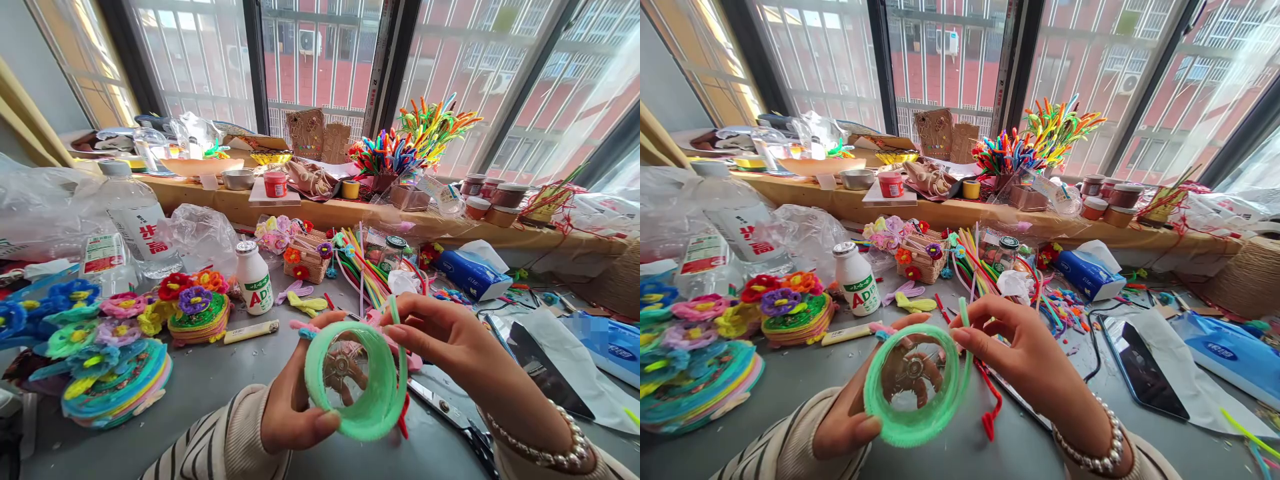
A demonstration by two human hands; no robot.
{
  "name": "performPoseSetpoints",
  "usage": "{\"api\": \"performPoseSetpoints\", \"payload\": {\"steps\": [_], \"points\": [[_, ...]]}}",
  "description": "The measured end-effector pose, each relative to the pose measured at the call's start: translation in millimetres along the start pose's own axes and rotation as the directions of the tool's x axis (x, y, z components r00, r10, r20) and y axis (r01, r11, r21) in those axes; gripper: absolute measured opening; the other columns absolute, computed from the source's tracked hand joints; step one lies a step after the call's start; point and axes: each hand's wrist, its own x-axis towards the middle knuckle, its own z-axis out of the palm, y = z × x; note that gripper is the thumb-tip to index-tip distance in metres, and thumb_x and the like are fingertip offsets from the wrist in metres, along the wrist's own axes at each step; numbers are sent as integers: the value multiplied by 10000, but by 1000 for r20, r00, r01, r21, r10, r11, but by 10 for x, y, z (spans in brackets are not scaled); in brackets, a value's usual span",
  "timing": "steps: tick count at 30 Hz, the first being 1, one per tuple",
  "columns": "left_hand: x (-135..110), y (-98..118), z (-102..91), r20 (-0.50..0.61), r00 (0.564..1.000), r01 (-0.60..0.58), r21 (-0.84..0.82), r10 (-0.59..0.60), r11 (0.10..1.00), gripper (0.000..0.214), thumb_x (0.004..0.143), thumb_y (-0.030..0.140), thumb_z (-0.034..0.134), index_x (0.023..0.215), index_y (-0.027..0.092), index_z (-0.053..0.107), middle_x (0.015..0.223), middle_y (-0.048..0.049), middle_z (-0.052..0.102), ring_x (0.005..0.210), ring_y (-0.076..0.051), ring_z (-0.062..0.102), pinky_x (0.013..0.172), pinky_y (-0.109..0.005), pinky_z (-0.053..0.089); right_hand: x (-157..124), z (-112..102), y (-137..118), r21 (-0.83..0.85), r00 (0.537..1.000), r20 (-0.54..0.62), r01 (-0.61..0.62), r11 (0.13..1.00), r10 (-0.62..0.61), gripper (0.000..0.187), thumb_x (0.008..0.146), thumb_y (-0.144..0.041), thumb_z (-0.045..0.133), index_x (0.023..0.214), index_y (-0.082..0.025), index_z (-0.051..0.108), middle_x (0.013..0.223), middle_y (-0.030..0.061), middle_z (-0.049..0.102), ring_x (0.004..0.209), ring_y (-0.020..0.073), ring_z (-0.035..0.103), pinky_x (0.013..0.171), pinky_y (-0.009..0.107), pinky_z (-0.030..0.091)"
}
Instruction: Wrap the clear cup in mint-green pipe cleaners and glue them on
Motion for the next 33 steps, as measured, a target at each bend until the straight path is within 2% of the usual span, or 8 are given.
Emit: {"api": "performPoseSetpoints", "payload": {"steps": [6,9,11,14,17,24,27,33], "points": [[-15,-54,-38,-49,999,-6,-51,4,999,737,652,385,610,1274,298,224,1185,-119,392,921,-251,536,617,-286,432,-24,-54,-4,1,997,-59,-40,999,40,277,720,-460,556,645,-197,513,603,-16,472,567,108,431,481,207,343],[-36,-134,-83,-102,992,-85,-91,75,992,568,654,357,621,1169,311,384,1188,-92,396,893,-244,554,598,-276,443,-47,-93,-12,-5,999,-6,-49,999,49,292,757,-473,504,653,-200,502,581,-23,431,534,99,389,463,210,312],[-47,-165,-91,-197,976,-120,-140,91,983,477,642,356,638,1083,292,468,1163,-80,438,870,-238,574,597,-271,450,-62,-117,-20,2,998,51,-38,999,37,297,782,-461,477,650,-196,497,569,-29,412,517,91,365,462,209,299],[-41,-150,-71,-336,940,-135,-233,51,963,366,613,362,663,946,253,558,1143,-65,503,819,-225,599,597,-274,465,-70,-147,-22,26,991,131,-11,1000,7,319,770,-451,506,600,-183,471,573,-27,420,520,81,354,460,204,286],[-14,-91,-53,-358,934,-104,-308,-14,946,383,606,398,656,939,217,604,1063,-73,579,740,-190,603,573,-264,475,-56,-189,3,49,988,154,-36,998,28,293,745,-439,551,620,-181,489,587,-21,443,531,84,373,459,204,295],[5,-54,-102,-398,909,-28,-354,-124,935,427,604,388,665,982,196,619,865,-52,654,697,-171,610,549,-229,487,-63,-348,14,52,998,66,-4,999,1,211,745,-383,574,654,-193,558,636,-9,506,595,100,452,536,203,378],[7,-68,-110,-411,902,-23,-345,-129,938,415,606,384,663,971,191,620,834,-55,655,687,-170,609,532,-224,482,-79,-390,2,21,998,-56,8,1000,-7,231,741,-404,570,644,-194,567,638,-10,501,591,99,444,541,200,380],[32,-32,-94,-412,905,-68,-376,-101,924,349,610,360,673,927,214,657,827,-35,669,652,-144,601,508,-207,476,-75,-442,62,28,987,-158,19,999,-14,254,743,-439,551,649,-202,552,647,-20,480,596,91,422,547,182,370]]}}
